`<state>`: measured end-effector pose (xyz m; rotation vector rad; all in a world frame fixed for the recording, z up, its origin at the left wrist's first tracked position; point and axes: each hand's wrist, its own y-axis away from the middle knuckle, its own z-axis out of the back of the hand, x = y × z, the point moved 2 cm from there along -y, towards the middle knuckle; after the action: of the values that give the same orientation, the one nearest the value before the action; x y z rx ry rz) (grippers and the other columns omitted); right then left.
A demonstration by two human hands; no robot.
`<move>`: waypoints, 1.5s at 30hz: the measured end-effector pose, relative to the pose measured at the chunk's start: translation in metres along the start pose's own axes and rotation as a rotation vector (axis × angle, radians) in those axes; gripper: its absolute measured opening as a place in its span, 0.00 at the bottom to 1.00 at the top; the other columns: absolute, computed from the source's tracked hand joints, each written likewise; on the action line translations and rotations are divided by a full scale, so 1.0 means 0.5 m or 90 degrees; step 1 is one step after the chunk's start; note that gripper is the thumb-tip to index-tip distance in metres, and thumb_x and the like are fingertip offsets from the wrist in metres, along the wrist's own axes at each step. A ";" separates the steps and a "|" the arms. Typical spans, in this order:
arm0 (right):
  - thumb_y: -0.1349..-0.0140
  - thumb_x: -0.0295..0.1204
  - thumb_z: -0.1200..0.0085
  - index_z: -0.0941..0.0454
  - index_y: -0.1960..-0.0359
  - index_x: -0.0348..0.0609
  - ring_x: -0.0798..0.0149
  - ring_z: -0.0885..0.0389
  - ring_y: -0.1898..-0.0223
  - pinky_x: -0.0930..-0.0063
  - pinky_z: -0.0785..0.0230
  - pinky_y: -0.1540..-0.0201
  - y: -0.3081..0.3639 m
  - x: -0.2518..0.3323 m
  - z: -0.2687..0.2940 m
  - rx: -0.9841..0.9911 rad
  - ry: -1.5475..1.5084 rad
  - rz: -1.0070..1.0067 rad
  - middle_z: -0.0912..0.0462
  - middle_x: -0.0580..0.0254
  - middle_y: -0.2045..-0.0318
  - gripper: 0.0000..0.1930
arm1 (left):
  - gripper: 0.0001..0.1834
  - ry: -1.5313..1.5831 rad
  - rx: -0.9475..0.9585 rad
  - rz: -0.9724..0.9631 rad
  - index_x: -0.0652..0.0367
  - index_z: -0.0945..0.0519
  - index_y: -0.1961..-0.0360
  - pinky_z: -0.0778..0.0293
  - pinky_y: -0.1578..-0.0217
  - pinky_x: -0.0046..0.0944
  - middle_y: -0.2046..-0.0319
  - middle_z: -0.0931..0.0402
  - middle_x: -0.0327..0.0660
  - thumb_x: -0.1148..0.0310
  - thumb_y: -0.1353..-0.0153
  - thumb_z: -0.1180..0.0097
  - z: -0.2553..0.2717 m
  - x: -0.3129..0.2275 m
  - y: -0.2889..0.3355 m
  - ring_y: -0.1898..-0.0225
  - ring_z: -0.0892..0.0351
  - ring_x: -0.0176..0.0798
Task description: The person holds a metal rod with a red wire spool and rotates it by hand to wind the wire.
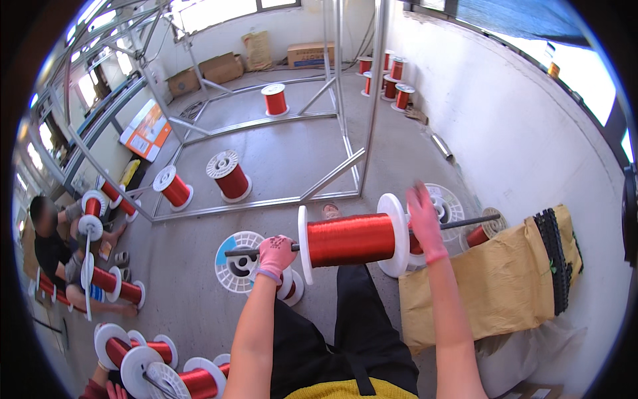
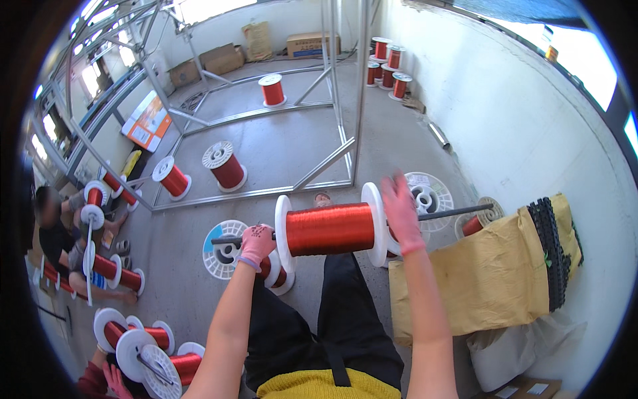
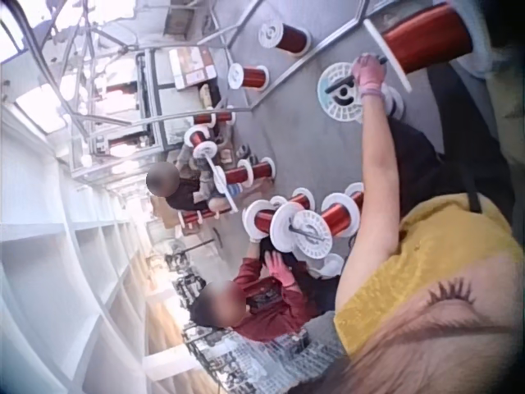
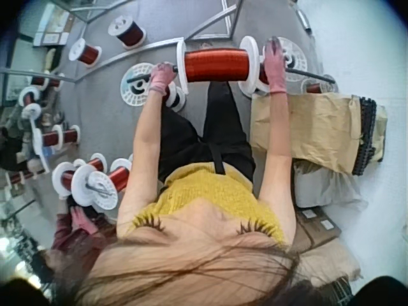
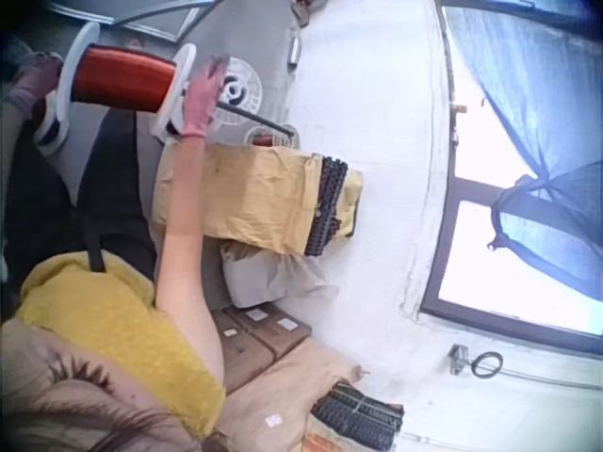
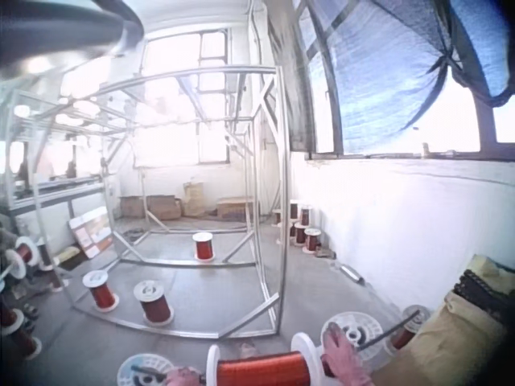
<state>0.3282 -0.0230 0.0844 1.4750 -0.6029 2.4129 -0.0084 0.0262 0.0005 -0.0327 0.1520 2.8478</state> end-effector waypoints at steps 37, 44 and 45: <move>0.34 0.33 0.57 0.37 0.40 0.33 0.64 0.25 0.52 0.73 0.35 0.48 0.111 -0.006 0.011 -0.094 -0.072 0.017 0.23 0.52 0.53 0.23 | 0.14 0.035 -0.008 -0.043 0.48 0.16 0.67 0.24 0.62 0.44 0.62 0.21 0.37 0.54 0.50 0.45 -0.006 0.013 -0.006 0.60 0.20 0.45; 0.40 0.50 0.57 0.35 0.49 0.28 0.40 0.26 0.51 0.57 0.36 0.47 -0.090 0.032 -0.073 0.069 0.354 -0.068 0.23 0.37 0.56 0.32 | 0.14 0.018 0.013 -0.009 0.48 0.16 0.66 0.24 0.62 0.44 0.63 0.19 0.40 0.56 0.51 0.45 0.002 -0.010 -0.016 0.62 0.19 0.46; 0.40 0.51 0.58 0.35 0.50 0.28 0.40 0.26 0.52 0.56 0.36 0.47 -0.095 0.025 -0.085 0.099 0.377 -0.103 0.23 0.37 0.56 0.33 | 0.14 0.014 0.015 -0.004 0.47 0.16 0.65 0.24 0.62 0.44 0.63 0.19 0.40 0.56 0.51 0.45 -0.002 -0.007 -0.012 0.62 0.19 0.46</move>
<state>0.3090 0.0388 0.0888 0.7415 -0.1579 2.6203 -0.0031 0.0308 -0.0010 -0.0588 0.1893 2.8402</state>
